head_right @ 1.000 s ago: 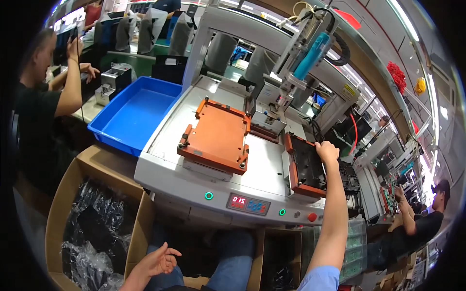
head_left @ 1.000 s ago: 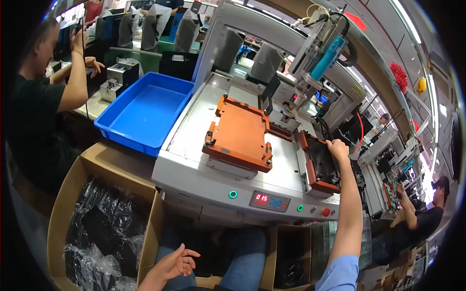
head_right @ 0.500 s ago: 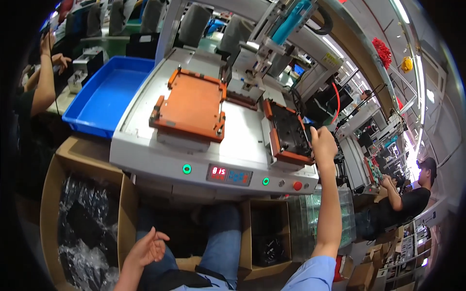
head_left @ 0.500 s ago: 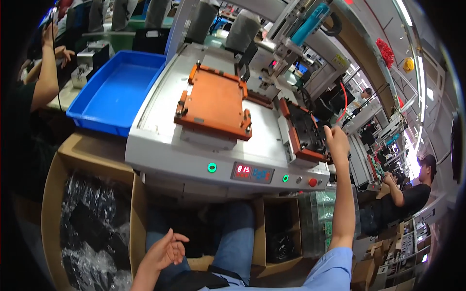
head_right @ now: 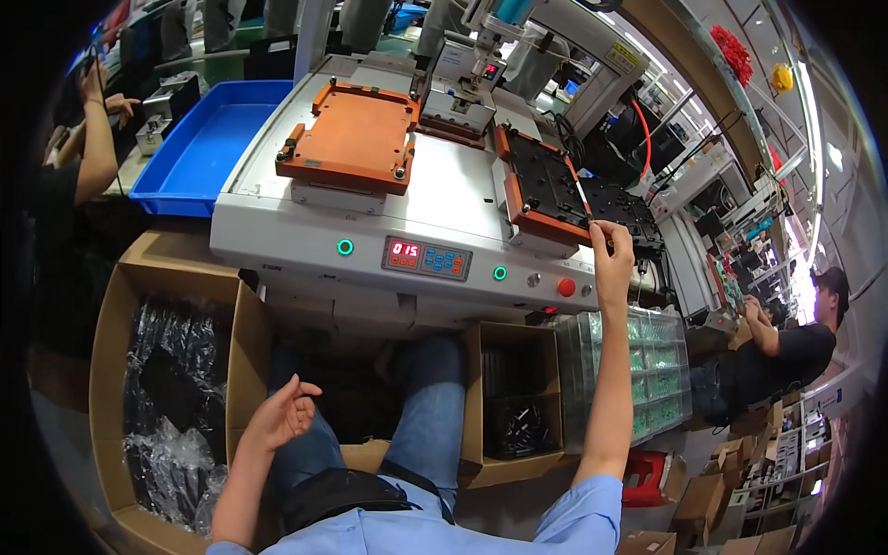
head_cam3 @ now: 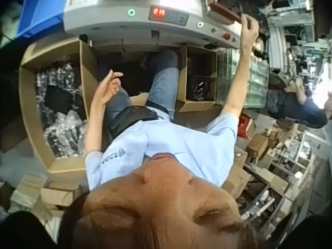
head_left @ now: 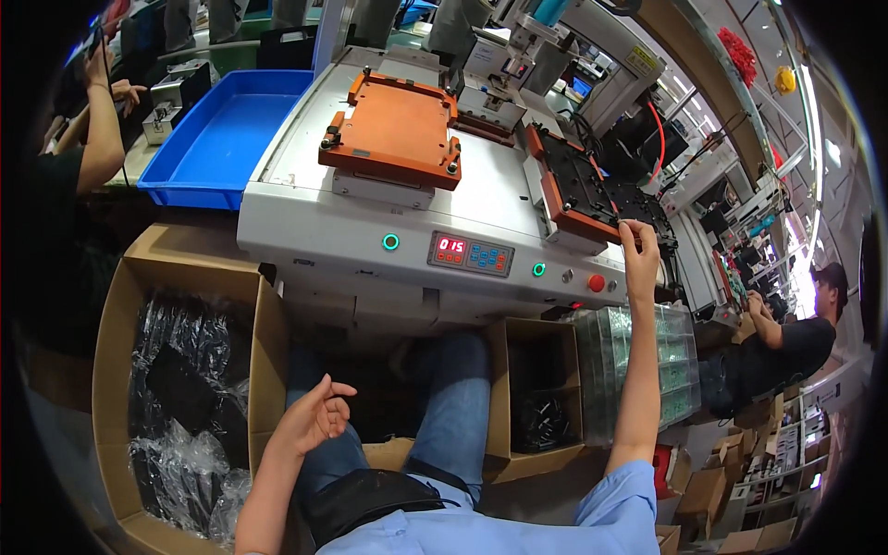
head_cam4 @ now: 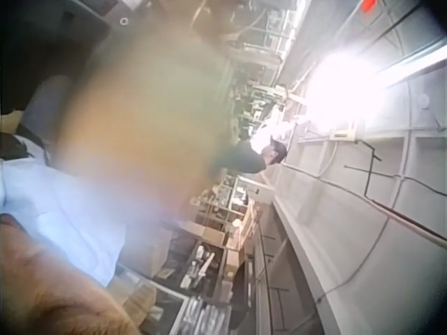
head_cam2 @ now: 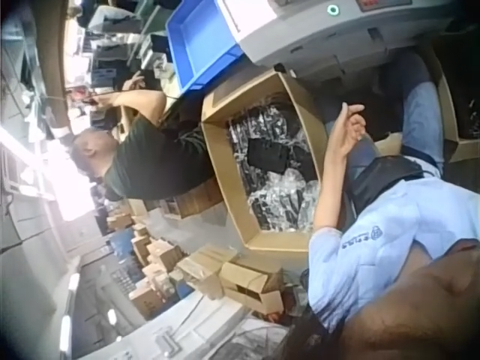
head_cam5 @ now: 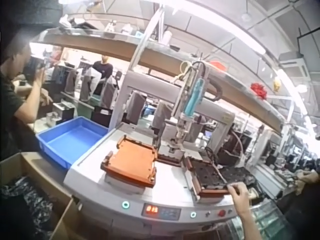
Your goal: Unpack black electronic heatsinks from plastic bags and place them into a sorting machine and storage boxes.
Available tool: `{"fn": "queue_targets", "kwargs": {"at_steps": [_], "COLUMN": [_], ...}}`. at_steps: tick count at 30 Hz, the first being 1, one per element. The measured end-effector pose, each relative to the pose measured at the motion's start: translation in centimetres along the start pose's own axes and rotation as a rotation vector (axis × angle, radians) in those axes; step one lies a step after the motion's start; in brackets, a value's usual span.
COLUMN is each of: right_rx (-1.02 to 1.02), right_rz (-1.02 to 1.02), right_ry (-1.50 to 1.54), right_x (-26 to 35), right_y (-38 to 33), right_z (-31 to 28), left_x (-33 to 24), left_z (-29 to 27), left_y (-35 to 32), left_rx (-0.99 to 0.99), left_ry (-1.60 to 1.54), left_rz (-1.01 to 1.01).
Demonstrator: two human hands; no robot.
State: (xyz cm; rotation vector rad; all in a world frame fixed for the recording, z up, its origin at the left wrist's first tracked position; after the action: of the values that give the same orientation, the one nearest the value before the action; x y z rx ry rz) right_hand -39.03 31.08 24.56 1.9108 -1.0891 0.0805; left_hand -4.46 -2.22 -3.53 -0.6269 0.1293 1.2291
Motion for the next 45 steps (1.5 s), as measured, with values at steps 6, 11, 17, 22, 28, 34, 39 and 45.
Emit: {"fn": "queue_targets", "kwargs": {"at_steps": [6, 11, 17, 22, 28, 34, 39, 45], "right_rx": [-0.098, 0.007, -0.092, -0.014, 0.031, 0.018, -0.034, 0.274], "right_rz": [-0.218, -0.37, -0.386, -0.409, -0.249, 0.055, 0.369, 0.538], "right_ry": [-0.307, -0.371, -0.376, -0.402, -0.401, -0.118, -0.172, -0.22], "right_x": [7.3, 9.3, 10.4, 11.4, 12.3, 10.2, -1.1, -11.4], "right_y": [-4.0, -13.4, -13.5, -13.6, -12.3, -15.8, -20.5, -25.0], "right_z": [2.4, 8.2, 8.9, 9.0, 6.6, 5.6, -0.3, 0.8], "left_x": [-0.3, 0.4, -2.2, -8.6, -13.7, -11.7, -13.5, -14.2], "left_z": [-0.7, -0.6, -1.1, -4.4, -19.1, -37.2, -30.3, -48.8], "left_y": [-1.3, 0.5, -0.9, -6.6, -15.5, -24.5, -20.8, -28.5], "left_rx": [-0.064, 0.035, -0.059, -0.397, -1.331, -1.644, -2.126, -1.569], "left_ry": [0.016, -0.03, 0.144, 0.358, 1.126, 1.032, 1.27, 0.904], "left_rz": [0.043, -0.001, 0.167, 0.551, 0.942, 0.711, 0.132, 0.527]}}
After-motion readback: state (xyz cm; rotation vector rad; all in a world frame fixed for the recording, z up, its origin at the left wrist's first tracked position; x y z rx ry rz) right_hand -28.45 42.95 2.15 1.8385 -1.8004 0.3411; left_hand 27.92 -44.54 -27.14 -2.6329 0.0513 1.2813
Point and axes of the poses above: each hand's wrist, its own y-axis towards the middle knuckle, its own z-axis out of the palm, x = y × z, the point moved 6 cm from there along y, towards the middle knuckle, and after that the axes turned 2 degrees about z, right-handed, at the moved point
